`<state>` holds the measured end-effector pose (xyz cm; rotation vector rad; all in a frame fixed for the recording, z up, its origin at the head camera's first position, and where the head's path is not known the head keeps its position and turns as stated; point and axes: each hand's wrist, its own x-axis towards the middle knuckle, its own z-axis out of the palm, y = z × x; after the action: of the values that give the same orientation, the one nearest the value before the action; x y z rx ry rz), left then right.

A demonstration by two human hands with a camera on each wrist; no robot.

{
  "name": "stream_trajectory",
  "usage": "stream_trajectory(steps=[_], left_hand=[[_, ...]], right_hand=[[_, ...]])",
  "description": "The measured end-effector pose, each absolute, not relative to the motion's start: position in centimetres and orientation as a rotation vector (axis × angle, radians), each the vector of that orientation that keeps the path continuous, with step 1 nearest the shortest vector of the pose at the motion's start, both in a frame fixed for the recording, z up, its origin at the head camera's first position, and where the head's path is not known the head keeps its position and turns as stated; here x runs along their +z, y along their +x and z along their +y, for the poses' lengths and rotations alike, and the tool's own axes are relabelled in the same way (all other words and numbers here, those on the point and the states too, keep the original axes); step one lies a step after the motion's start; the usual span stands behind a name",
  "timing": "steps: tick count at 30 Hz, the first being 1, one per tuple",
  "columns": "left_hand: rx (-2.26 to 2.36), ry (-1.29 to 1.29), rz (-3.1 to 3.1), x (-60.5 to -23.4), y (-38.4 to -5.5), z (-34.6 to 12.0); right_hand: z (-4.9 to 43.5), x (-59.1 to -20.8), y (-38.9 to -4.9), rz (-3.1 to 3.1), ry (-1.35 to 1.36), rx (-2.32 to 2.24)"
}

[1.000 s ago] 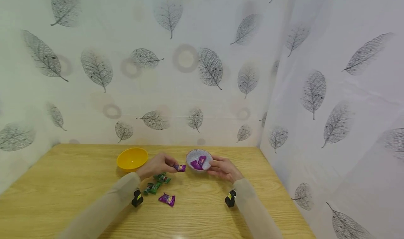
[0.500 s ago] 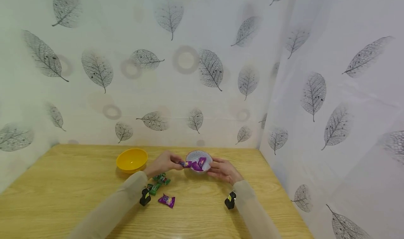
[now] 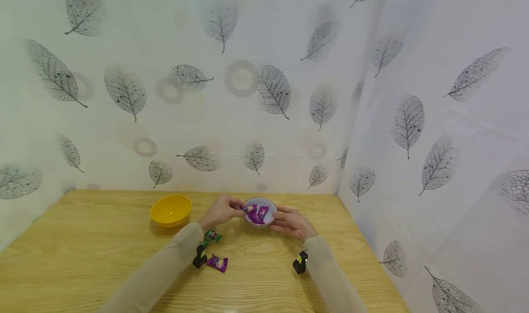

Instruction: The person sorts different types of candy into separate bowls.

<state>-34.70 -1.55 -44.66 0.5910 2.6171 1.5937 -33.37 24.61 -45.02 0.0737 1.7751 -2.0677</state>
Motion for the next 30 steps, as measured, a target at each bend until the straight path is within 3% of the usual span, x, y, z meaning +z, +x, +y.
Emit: stream_trajectory(steps=[30], left_hand=[[1.734, 0.441, 2.670, -44.7, -35.9, 1.6]], right_hand=[[24.6, -45.1, -33.5, 1.794, 0.082, -2.057]])
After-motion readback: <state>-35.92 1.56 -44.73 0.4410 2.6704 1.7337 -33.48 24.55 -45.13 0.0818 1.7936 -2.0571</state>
